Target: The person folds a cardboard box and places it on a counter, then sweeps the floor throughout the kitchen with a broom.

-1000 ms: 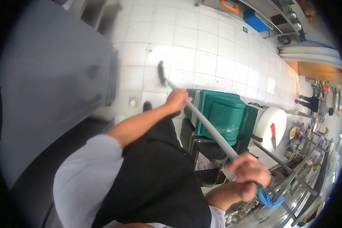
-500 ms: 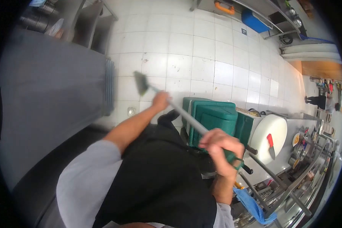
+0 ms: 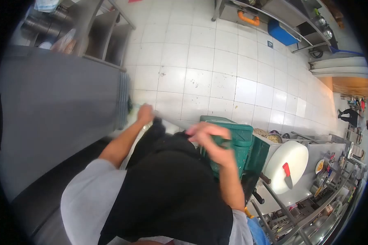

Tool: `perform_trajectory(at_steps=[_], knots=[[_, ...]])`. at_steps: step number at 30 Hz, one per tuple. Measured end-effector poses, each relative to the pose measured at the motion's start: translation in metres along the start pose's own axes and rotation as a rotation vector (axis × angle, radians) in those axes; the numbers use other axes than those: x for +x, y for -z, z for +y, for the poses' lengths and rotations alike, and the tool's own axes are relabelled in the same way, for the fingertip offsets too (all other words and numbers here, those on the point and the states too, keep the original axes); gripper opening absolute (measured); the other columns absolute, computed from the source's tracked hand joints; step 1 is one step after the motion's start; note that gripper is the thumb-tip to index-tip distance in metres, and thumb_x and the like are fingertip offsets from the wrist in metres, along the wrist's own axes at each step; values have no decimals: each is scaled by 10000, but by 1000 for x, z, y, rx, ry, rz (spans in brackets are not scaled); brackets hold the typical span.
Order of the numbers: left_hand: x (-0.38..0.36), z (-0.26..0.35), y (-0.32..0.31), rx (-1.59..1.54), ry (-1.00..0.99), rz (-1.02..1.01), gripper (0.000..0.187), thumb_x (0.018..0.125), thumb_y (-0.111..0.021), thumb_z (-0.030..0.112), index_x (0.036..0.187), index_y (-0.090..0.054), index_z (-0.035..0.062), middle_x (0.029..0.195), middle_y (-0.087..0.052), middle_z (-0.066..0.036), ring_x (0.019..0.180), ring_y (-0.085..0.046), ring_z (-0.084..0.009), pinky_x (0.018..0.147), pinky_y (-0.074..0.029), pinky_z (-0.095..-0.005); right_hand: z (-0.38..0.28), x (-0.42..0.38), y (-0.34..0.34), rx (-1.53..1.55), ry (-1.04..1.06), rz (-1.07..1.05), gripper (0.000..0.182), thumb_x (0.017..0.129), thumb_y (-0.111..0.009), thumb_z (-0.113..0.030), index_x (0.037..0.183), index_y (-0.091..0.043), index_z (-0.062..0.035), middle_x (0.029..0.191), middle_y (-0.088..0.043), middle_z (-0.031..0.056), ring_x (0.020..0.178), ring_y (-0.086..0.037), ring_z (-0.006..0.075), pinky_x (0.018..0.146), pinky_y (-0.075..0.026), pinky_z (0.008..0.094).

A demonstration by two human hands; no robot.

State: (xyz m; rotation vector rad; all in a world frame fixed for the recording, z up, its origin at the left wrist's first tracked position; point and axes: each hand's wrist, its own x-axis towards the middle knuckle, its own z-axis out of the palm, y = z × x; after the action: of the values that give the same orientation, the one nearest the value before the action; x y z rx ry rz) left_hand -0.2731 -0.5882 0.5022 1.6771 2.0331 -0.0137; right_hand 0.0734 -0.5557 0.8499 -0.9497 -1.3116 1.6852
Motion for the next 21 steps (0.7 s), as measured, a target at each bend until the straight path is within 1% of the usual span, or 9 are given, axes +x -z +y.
perform_trajectory(at_steps=[1,4,8,9,10,14,19,20,21], knots=[[18,-25,-2,37,78,-56,289,927,-749,331,879,-723,47,991,-689,-207,992,-666,-424,874,-541,-547,20,18,-15,-76,32,-50,235,1012,-623,-61,791,-627,21,828,-698,137,859,-685,293,837,-568,424],[75,-65,-44,-32,-111,73,262,919,-750,329,887,-722,71,1027,-696,-188,1027,-665,-412,881,-548,-532,15,48,-45,-133,161,-209,156,969,-660,-9,816,-652,22,784,-673,122,853,-694,310,839,-568,443],[136,52,-35,-310,-151,113,228,845,-821,251,925,-699,76,1077,-671,-151,1088,-634,-400,933,-521,-522,-39,74,-32,-215,211,74,192,953,-695,-73,799,-647,32,699,-629,114,776,-683,321,754,-555,433],[160,66,-58,-347,-395,108,244,865,-803,266,941,-690,64,1064,-667,-169,1079,-635,-406,932,-521,-524,-55,79,-35,-222,211,167,199,926,-727,-89,804,-653,51,671,-616,114,757,-685,325,734,-547,424],[159,110,-17,-442,-378,64,204,873,-782,216,868,-673,43,980,-655,-211,974,-624,-439,857,-512,-552,-69,85,-41,-278,250,210,242,940,-720,-141,804,-658,49,668,-616,116,729,-683,324,693,-543,425],[167,171,59,-522,-599,-13,227,888,-770,239,798,-673,54,939,-658,-192,977,-624,-416,865,-519,-525,-124,103,-41,-423,448,289,446,1036,-663,-354,770,-636,3,597,-565,77,611,-658,309,514,-517,397],[181,96,129,-622,-754,250,253,898,-762,242,771,-674,42,945,-663,-179,986,-622,-407,872,-519,-513,-150,131,-35,-292,429,157,512,1099,-543,-507,829,-582,-73,626,-512,41,633,-570,234,469,-604,379],[193,64,138,-527,-612,207,292,903,-777,254,752,-659,34,929,-658,-178,997,-624,-405,862,-528,-523,-130,148,-37,-265,418,156,510,1094,-556,-507,823,-581,-75,630,-514,41,632,-570,236,473,-609,390],[210,28,146,-434,-472,165,333,907,-793,266,733,-644,25,913,-653,-176,1008,-626,-404,852,-537,-533,-97,175,-52,-93,422,217,330,1051,-597,-289,834,-618,-42,644,-615,101,682,-656,297,494,-585,377]])
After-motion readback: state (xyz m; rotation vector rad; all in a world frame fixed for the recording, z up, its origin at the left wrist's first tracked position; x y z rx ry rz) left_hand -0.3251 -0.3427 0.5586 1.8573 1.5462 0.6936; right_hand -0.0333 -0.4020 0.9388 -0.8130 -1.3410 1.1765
